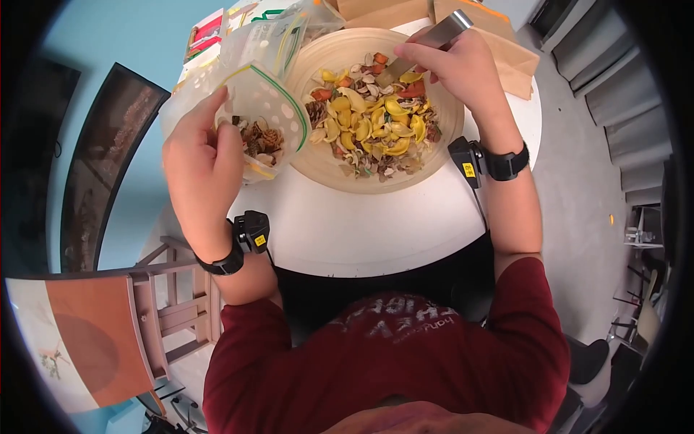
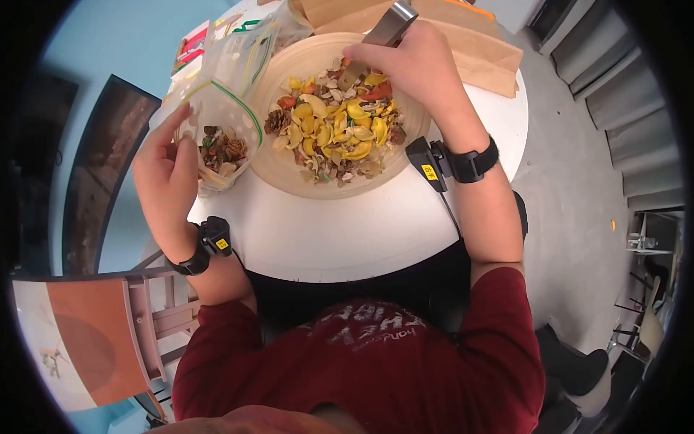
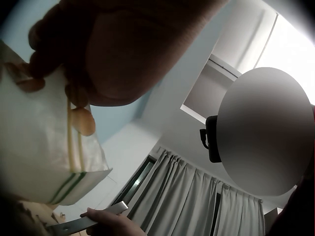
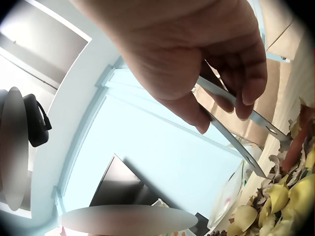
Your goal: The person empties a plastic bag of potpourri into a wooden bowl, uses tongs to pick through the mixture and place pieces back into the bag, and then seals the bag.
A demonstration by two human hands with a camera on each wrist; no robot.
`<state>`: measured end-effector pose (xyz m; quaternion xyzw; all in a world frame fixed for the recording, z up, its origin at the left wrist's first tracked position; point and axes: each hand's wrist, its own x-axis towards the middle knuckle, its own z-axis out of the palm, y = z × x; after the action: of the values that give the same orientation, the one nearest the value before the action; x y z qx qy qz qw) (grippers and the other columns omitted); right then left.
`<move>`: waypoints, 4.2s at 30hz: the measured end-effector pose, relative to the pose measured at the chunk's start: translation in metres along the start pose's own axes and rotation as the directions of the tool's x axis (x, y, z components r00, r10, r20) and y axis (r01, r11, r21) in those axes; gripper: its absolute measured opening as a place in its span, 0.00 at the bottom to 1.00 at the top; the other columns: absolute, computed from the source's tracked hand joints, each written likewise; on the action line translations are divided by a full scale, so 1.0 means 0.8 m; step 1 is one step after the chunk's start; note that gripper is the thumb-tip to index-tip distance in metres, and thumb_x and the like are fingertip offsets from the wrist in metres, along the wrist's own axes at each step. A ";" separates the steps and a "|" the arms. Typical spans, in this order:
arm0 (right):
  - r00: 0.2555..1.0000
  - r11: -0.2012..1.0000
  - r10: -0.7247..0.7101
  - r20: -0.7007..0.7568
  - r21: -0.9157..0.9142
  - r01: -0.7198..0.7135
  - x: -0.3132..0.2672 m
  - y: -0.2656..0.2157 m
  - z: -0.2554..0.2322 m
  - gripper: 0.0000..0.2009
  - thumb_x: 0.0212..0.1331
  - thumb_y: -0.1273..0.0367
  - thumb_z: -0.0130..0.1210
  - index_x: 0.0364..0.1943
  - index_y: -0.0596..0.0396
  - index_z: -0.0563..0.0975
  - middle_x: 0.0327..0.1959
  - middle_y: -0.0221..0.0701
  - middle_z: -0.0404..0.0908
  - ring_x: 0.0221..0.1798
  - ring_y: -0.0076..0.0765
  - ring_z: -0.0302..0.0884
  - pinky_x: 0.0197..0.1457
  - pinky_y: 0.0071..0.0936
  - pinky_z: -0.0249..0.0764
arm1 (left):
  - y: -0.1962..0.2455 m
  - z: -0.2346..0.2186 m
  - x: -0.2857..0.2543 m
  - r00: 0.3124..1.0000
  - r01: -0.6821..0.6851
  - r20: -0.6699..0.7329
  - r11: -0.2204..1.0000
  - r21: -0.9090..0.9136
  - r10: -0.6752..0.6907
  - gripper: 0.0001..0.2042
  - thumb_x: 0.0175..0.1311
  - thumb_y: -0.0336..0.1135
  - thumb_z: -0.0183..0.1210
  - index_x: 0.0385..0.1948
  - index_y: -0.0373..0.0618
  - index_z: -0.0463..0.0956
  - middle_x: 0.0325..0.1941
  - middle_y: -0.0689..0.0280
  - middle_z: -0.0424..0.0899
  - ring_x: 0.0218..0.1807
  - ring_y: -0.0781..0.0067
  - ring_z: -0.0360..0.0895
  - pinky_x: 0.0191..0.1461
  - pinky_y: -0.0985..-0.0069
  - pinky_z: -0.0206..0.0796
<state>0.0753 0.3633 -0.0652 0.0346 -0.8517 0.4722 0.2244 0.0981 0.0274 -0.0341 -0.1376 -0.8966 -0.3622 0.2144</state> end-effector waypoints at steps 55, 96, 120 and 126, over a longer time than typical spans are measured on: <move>0.980 0.996 0.023 0.196 0.078 -0.039 0.001 -0.036 -0.023 0.07 0.56 0.71 0.69 0.35 0.59 0.86 0.25 0.26 0.85 0.26 0.18 0.79 0.27 0.16 0.66 | 0.014 0.010 -0.008 0.988 -0.144 -0.050 0.989 0.014 0.145 0.19 0.60 0.23 0.56 0.53 0.34 0.83 0.32 0.52 0.84 0.24 0.65 0.77 0.32 0.69 0.71; 0.951 0.995 -0.059 0.303 0.092 0.033 -0.012 -0.036 -0.001 0.08 0.51 0.72 0.73 0.32 0.59 0.85 0.23 0.25 0.83 0.27 0.19 0.77 0.33 0.22 0.72 | 0.022 0.032 -0.005 0.982 -0.188 0.008 0.981 -0.047 0.188 0.18 0.59 0.20 0.54 0.52 0.33 0.82 0.38 0.50 0.86 0.27 0.57 0.79 0.35 0.67 0.72; 0.988 0.804 0.010 0.155 0.586 -0.100 -0.025 -0.069 0.003 0.08 0.54 0.72 0.72 0.34 0.61 0.86 0.27 0.29 0.88 0.30 0.20 0.83 0.33 0.18 0.75 | 0.016 0.034 -0.006 0.974 -0.227 -0.011 0.972 -0.058 0.227 0.18 0.59 0.21 0.55 0.52 0.31 0.82 0.37 0.49 0.85 0.32 0.50 0.81 0.40 0.63 0.74; 0.997 0.914 -0.053 0.050 0.405 0.029 -0.025 -0.066 0.018 0.11 0.54 0.71 0.73 0.39 0.63 0.87 0.30 0.30 0.89 0.30 0.21 0.81 0.36 0.18 0.74 | 0.010 0.032 -0.005 0.974 -0.225 -0.041 0.972 -0.074 0.223 0.18 0.58 0.22 0.55 0.52 0.31 0.82 0.34 0.49 0.83 0.32 0.49 0.80 0.40 0.62 0.74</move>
<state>0.1026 0.3196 -0.0383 0.1122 -0.7415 0.6316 0.1967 0.0972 0.0505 -0.0477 -0.2402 -0.8570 -0.3725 0.2629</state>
